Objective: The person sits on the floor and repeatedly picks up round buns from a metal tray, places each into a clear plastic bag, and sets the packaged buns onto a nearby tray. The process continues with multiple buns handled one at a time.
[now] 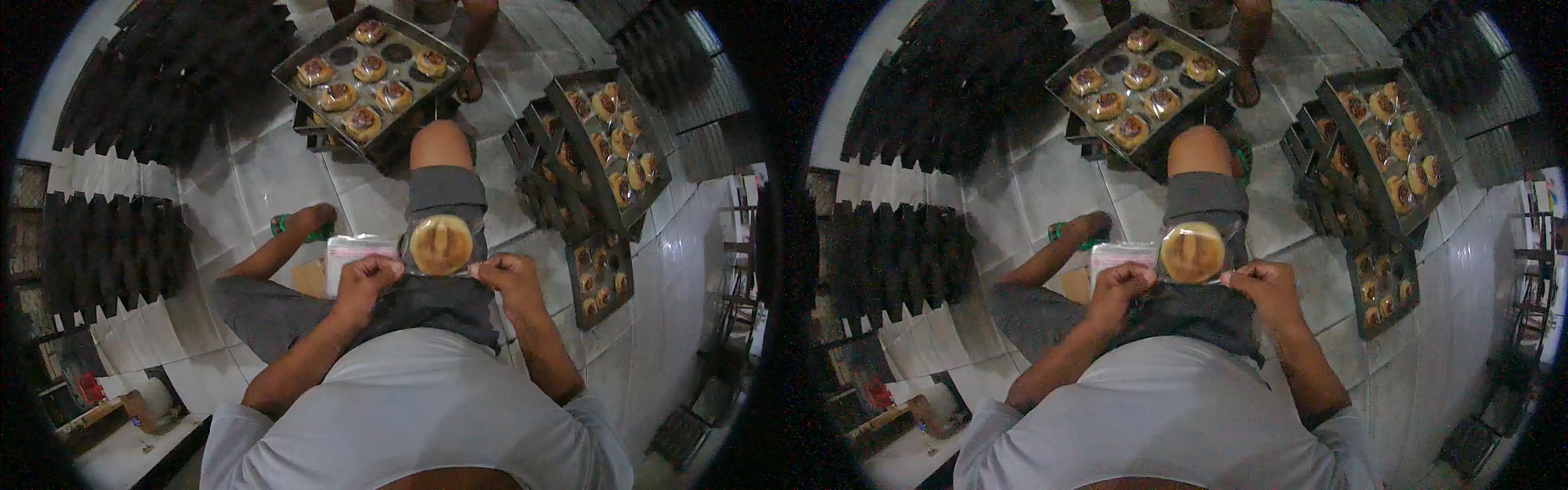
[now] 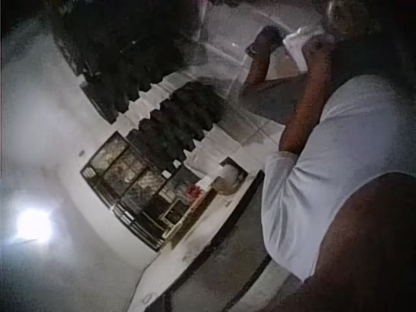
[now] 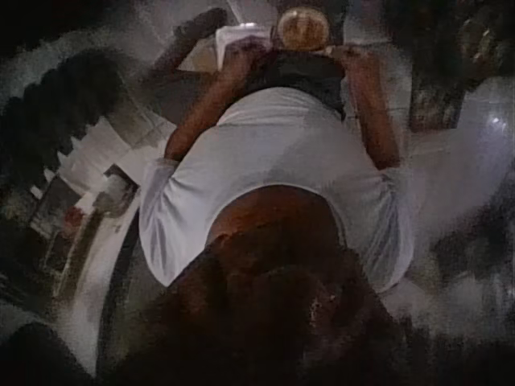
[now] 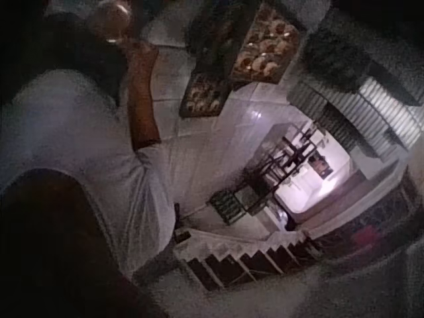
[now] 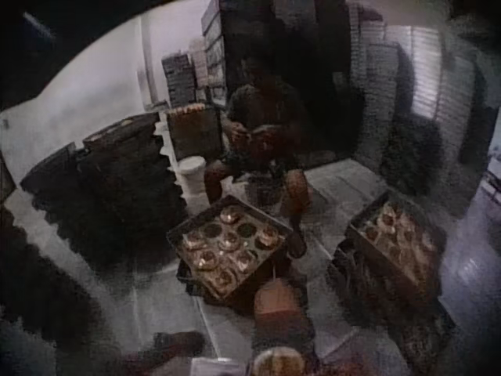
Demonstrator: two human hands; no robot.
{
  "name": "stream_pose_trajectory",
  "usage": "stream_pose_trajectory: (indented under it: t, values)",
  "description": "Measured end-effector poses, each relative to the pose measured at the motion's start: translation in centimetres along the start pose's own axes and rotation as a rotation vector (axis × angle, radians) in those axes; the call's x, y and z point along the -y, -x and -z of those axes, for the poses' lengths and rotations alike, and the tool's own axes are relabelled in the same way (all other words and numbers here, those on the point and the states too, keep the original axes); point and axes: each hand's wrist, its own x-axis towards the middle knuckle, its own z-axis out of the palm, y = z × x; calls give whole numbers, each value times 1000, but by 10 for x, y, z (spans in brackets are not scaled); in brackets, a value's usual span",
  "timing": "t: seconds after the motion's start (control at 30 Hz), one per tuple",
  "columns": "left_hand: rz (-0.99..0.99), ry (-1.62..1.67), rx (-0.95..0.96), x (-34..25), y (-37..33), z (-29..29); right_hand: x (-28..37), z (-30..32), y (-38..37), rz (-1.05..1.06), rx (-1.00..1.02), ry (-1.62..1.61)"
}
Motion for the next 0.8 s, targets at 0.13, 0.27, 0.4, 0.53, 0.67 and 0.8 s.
stream_pose_trajectory:
  t: [0.13, 0.27, 0.4, 0.53, 0.67, 0.8]
  values:
    - [-155, -322, -3, 14, 4, -8, -25, -3, 10, 2, -82, 81]
    - [-207, -460, 58, 3, -12, -15, -47, 9, -29, 210, -170, 261]
    - [-369, -554, 33, 16, -27, -14, -69, 33, -62, 259, -273, 236]
    - [-399, -572, -21, 2, -27, -18, 13, -16, -13, 202, 57, -98]
    - [-448, -318, -49, 12, -23, 1, 11, -87, -15, 325, 228, 144]
    - [-453, -200, -375, 8, 17, 43, 46, -125, -83, 781, 389, 566]
